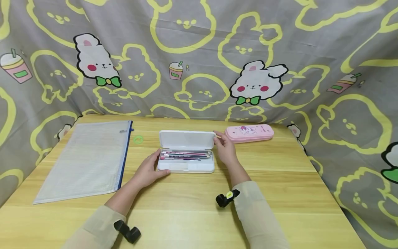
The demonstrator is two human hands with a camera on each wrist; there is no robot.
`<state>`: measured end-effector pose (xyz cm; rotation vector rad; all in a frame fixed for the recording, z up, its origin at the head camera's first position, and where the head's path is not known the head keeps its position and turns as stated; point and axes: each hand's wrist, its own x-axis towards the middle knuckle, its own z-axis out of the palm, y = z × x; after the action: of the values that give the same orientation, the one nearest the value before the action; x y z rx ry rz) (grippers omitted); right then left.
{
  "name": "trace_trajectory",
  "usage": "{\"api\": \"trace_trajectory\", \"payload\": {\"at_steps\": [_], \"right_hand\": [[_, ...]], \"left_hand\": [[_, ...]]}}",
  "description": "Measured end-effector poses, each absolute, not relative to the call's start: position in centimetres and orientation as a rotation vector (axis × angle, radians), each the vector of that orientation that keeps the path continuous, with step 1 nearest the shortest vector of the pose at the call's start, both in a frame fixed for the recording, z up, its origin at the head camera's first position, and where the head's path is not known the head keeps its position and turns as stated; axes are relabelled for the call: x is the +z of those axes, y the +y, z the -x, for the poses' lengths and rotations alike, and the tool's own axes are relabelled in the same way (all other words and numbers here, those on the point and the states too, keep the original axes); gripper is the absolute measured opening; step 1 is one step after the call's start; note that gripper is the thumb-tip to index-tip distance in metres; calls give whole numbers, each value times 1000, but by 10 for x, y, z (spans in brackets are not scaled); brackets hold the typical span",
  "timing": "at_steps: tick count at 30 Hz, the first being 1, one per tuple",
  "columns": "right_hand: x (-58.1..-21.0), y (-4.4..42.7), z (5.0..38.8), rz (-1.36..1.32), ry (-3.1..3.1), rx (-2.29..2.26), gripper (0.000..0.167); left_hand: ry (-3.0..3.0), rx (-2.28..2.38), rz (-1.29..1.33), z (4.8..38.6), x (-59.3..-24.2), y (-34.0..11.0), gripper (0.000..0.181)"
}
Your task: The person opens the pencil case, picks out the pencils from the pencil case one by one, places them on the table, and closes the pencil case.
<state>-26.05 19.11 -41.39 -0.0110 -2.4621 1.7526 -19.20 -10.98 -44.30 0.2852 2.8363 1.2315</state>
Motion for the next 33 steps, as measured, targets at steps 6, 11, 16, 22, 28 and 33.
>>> {"api": "trace_trajectory", "payload": {"at_steps": [6,11,16,22,28,33], "right_hand": [[-420,187,268,75,-2418,1779,41],[-428,183,274,71,-2372,1777,38],[-434,181,278,90,-2398,1723,39],[-435,180,279,67,-2400,1722,40],[-434,181,279,66,-2422,1726,41],[-435,184,280,86,-2471,1692,42]], "left_hand": [[2837,1230,-280,191,-443,-109,100],[2844,1233,-290,191,-443,-108,99],[2850,1203,-308,195,-441,-109,103],[2857,1242,-306,204,-437,-109,108],[2823,1267,-296,213,-438,-108,119],[2822,1212,-297,214,-441,-106,123]]}}
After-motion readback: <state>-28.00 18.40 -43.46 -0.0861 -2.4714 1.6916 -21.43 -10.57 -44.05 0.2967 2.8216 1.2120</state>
